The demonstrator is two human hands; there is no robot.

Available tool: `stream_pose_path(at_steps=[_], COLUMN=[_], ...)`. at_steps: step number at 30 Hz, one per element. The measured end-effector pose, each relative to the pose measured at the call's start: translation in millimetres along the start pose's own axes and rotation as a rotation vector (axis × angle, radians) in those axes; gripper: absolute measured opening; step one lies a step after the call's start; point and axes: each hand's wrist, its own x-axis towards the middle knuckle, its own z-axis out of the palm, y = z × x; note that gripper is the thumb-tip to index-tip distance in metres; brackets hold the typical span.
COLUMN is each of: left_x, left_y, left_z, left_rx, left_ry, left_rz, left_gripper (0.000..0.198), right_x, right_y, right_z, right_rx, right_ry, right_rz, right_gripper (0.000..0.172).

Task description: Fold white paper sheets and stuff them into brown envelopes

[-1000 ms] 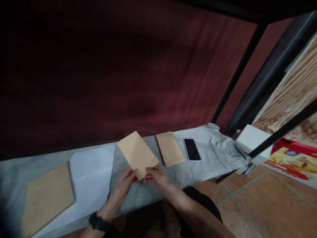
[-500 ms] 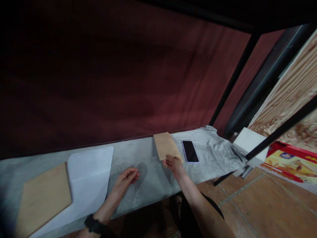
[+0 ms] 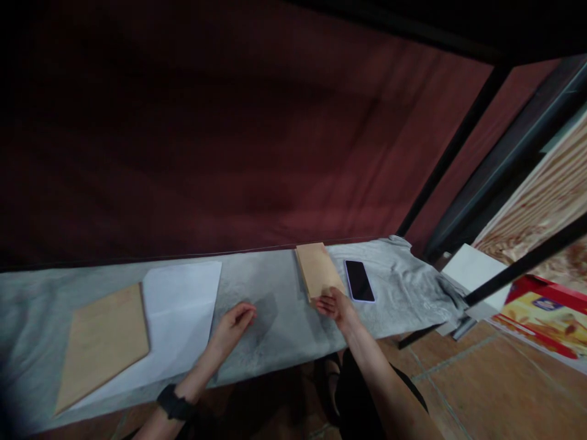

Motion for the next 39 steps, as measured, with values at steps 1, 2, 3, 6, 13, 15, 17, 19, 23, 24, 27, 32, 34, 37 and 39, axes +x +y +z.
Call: stream_pose_path(at_steps=[1,2,3,6,13,15,17,19,23,24,27,32,34,37,39], left_x=[-0.9,-2.4,-4.6,-15.1,-39.9,-42.6,-43.4,-43.0,-41.2,-40.8,-39.7,-37.9,-38.2,-39.6,-40.1], left_y=[-0.8,-1.0,-0.3,5.0,12.1,11.7,12.4,14.8,21.9,23.5,27.5,39.5,47.0,57.8,63.2], left_z=[-3.1,-6.8,-10.9,-24.3,-46.1,-49.4,-51.5,-53.3,-60.8,-63.4,-68.3,-43.1,-21.3,12.3,29.5], left_rx=[0.073,0.153,0.242,0.566,1.179,1.24,1.281,1.305,1.267,1.248,1.217,1.162,1.133,1.065,0.989], left_ry=[0.018,0.036,0.054,0.119,0.217,0.201,0.189,0.184,0.135,0.119,0.097,0.086,0.052,-0.003,-0.04], left_rz=[0.043,0.075,0.096,0.094,-0.306,-0.361,-0.356,-0.324,-0.286,-0.276,-0.224,-0.108,-0.052,0.013,0.052], left_gripper=[0.026,0.026,0.026,0.031,0.068,0.069,0.063,0.055,0.043,0.042,0.038,0.03,0.03,0.028,0.029], right_x=[-3.0,-6.0,-9.0,-15.7,-21.6,-23.7,-26.0,-28.2,-29.8,-29.4,-26.8,-23.8,-23.5,-22.1,-19.6], right_y=[-3.0,-5.9,-8.5,-10.5,25.6,36.8,44.2,48.3,52.7,53.9,58.2,65.3,66.9,68.2,68.6], right_z=[-1.9,-3.6,-4.8,-3.5,32.5,45.2,56.0,64.1,73.2,74.5,78.6,93.8,102.6,114.3,119.5], right_rx=[-0.02,-0.048,-0.082,-0.171,-0.247,-0.284,-0.312,-0.33,-0.36,-0.369,-0.392,-0.375,-0.353,-0.32,-0.317], right_ry=[-0.032,-0.067,-0.103,-0.189,-0.356,-0.39,-0.42,-0.448,-0.486,-0.489,-0.48,-0.454,-0.432,-0.4,-0.366], right_rz=[0.04,0.087,0.135,0.21,0.159,0.128,0.108,0.102,0.079,0.074,0.062,0.002,-0.024,-0.025,-0.057], right_gripper=[0.028,0.031,0.032,0.025,0.015,0.017,0.022,0.027,0.03,0.03,0.033,0.036,0.036,0.033,0.027])
